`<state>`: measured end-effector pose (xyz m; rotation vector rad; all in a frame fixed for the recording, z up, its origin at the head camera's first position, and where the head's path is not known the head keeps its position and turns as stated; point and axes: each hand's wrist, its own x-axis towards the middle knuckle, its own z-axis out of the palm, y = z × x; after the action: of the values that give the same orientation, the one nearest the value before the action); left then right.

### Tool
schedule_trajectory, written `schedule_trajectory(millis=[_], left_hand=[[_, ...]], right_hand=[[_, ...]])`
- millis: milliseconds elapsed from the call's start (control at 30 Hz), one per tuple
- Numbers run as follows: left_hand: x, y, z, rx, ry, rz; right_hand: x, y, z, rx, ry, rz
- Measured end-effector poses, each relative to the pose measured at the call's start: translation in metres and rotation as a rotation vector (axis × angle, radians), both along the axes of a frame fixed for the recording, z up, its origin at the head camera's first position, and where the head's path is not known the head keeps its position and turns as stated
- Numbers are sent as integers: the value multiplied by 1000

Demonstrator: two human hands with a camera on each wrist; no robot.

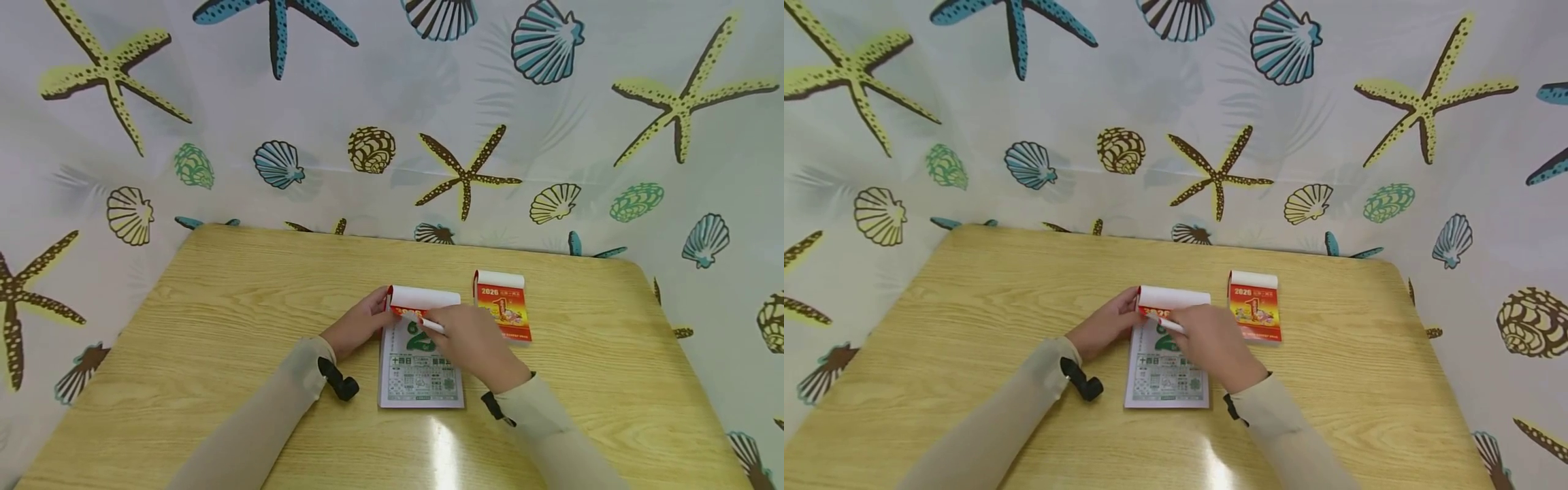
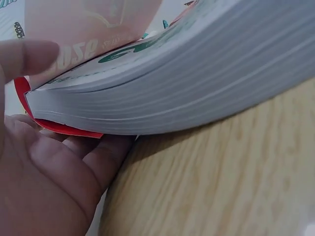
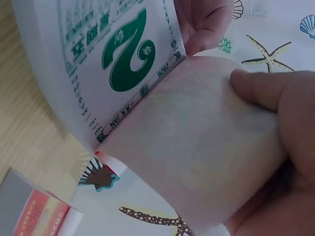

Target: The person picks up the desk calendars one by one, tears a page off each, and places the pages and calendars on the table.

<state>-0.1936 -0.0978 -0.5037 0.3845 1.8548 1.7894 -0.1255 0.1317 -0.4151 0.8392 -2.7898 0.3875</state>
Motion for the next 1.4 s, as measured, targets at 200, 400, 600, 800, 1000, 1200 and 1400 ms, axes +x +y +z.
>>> schedule_trajectory(millis=[200,400,600,800,1000,1200,1400], left_hand=[[0,-1,10,-21,-17,46],[-4,2,11,-59,102,95],[-6,2,13,-100,250,46],[-9,-6,12,-129,259,-57],[-8,-3,10,-167,241,-127],[-6,0,11,-140,263,-107],[-6,-1,9,-129,231,-163]], right_hand=[[-5,0,2,-98,5,-29],[-7,-3,1,-110,-19,-53],[-12,-5,-1,-139,-32,-80],[-19,-6,0,-194,-70,-128],[-24,-9,-3,-208,-134,-172],[-29,-13,-7,-191,-246,-118],[-34,-15,-10,-147,-233,-71]])
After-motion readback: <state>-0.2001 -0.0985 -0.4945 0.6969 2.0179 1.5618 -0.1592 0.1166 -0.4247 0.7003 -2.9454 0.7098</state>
